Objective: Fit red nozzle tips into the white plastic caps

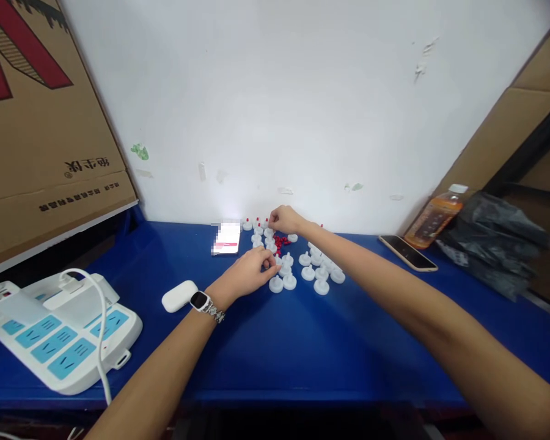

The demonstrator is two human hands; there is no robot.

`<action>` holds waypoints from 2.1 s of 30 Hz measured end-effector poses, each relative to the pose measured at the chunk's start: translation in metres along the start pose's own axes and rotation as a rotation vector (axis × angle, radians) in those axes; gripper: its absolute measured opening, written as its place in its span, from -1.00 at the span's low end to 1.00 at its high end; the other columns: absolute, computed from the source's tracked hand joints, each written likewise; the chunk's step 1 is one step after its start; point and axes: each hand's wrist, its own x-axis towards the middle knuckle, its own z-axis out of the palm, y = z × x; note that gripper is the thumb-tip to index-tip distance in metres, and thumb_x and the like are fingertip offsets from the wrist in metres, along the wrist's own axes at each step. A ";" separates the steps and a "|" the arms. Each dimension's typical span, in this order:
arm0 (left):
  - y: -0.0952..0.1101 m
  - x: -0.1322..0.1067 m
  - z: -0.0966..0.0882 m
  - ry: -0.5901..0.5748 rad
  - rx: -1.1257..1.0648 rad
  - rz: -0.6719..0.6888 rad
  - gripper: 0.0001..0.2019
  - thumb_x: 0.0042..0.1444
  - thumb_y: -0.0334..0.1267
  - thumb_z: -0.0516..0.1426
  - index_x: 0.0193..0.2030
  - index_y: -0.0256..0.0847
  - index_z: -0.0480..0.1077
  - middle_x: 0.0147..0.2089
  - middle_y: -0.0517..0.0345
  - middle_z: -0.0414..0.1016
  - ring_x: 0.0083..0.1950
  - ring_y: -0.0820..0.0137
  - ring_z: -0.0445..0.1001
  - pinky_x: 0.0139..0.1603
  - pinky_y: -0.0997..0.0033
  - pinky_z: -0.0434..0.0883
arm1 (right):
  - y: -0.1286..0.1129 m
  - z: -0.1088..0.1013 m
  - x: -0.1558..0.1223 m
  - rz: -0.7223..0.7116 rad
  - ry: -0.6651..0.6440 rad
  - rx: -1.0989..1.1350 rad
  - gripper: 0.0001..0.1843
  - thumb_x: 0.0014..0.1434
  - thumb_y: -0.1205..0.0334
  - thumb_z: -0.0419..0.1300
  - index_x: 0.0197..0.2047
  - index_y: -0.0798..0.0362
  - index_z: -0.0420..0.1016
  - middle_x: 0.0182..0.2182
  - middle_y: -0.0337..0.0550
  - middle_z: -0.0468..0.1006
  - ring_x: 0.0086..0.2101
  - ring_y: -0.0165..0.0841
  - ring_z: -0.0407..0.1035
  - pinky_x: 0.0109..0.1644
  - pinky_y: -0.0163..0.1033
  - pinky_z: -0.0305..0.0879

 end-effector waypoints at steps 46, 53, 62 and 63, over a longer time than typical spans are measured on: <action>0.004 0.005 0.003 0.213 0.020 0.002 -0.66 0.34 -0.02 -0.01 0.13 -0.13 0.28 -0.02 0.04 0.44 -0.09 0.26 0.43 -0.08 0.23 0.38 | -0.024 -0.019 -0.097 -0.069 -0.086 0.837 -0.77 0.13 0.12 0.29 -0.28 0.15 0.52 -0.46 -0.14 0.61 -0.42 -0.39 0.48 -0.32 -0.33 0.34; 0.005 0.003 0.001 0.130 -0.034 -0.043 -0.70 0.34 -0.01 -0.04 0.01 -0.17 0.26 -0.27 0.13 0.43 -0.28 0.32 0.43 -0.27 0.32 0.34 | 0.011 -0.021 -0.089 -0.027 -0.019 0.519 -0.78 0.21 0.20 0.17 -0.32 0.17 0.56 -0.46 -0.13 0.61 -0.44 -0.43 0.42 -0.32 -0.35 0.30; 0.007 0.003 -0.002 0.088 0.035 -0.058 -0.68 0.33 0.00 -0.05 0.01 -0.16 0.29 -0.30 0.13 0.44 -0.27 0.31 0.44 -0.26 0.33 0.32 | 0.023 -0.017 -0.066 -0.080 -0.323 0.012 -0.81 -0.06 0.34 0.34 -0.29 0.08 0.67 -0.40 -0.22 0.65 -0.37 -0.39 0.47 -0.31 -0.38 0.25; 0.007 0.002 -0.002 0.085 0.036 -0.062 -0.68 0.33 0.00 -0.05 0.01 -0.16 0.30 -0.30 0.13 0.44 -0.27 0.30 0.44 -0.26 0.33 0.32 | 0.021 -0.015 -0.065 -0.079 -0.339 0.001 -0.83 -0.06 0.36 0.33 -0.32 0.08 0.67 -0.41 -0.22 0.65 -0.37 -0.38 0.47 -0.31 -0.38 0.26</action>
